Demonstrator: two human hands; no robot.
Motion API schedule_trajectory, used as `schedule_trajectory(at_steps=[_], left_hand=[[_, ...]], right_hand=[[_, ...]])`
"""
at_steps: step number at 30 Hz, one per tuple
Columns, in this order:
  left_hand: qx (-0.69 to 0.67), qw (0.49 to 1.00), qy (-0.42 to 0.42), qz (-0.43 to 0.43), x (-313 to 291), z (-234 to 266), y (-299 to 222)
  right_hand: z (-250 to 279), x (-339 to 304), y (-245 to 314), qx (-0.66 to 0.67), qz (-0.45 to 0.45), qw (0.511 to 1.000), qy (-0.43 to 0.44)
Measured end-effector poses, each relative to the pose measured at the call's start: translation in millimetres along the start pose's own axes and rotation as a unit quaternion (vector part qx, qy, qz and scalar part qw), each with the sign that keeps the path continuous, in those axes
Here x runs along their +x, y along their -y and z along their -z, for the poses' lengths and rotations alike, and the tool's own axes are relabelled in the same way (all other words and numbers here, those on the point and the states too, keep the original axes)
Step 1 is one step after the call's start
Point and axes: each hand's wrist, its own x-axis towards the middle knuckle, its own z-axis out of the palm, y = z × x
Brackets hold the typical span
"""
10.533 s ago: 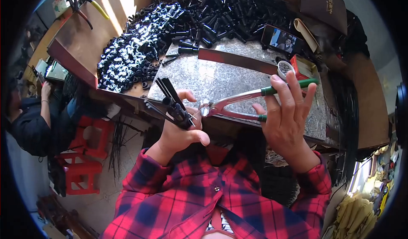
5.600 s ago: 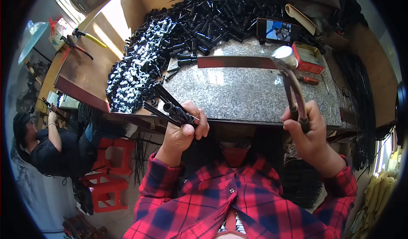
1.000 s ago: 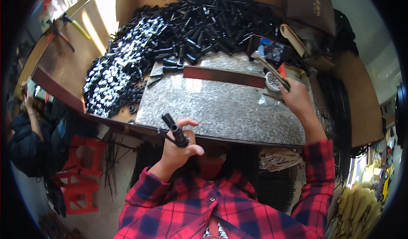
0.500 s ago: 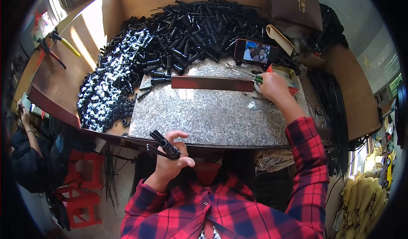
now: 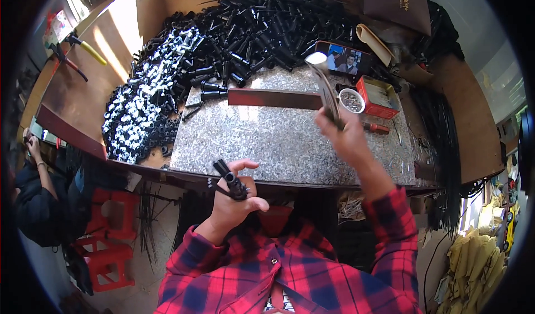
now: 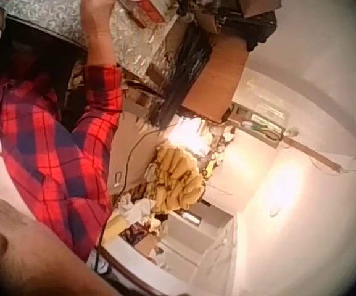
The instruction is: Assembling black plastic components onto metal rods using pliers and a hammer at a workbench.
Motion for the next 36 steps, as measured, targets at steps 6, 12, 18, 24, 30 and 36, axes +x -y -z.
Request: schedule_trajectory(at_steps=[6, 12, 18, 24, 30, 36], left_hand=[[0.028, 0.999, 0.04, -0.01, 2.5, -13.2, -9.4], [0.047, 0.999, 0.027, -0.001, -7.1, -9.7, -9.2], [-0.006, 1.0, 0.011, 0.005, -8.6, -14.0, -12.4], [-0.027, 1.0, 0.002, -0.013, -8.7, -11.5, -4.5], [-0.033, 0.999, 0.005, -0.011, -9.3, -12.5, -6.5], [-0.049, 0.999, 0.0, -0.017, -10.7, -13.8, -6.6]], right_hand=[[-64.8, -71.3, 36.3, 0.185, 0.031, 0.973, 0.137], [-83.8, -82.5, 42.7, 0.205, 0.095, 0.968, 0.107], [-82.7, -88.4, 45.7, 0.187, 0.079, 0.973, 0.106], [-97.4, -93.5, 42.9, 0.21, 0.129, 0.968, 0.04], [-104.5, -94.8, 44.1, 0.195, 0.142, 0.97, 0.008], [-107.9, -95.4, 49.1, 0.189, 0.154, 0.97, 0.002]])
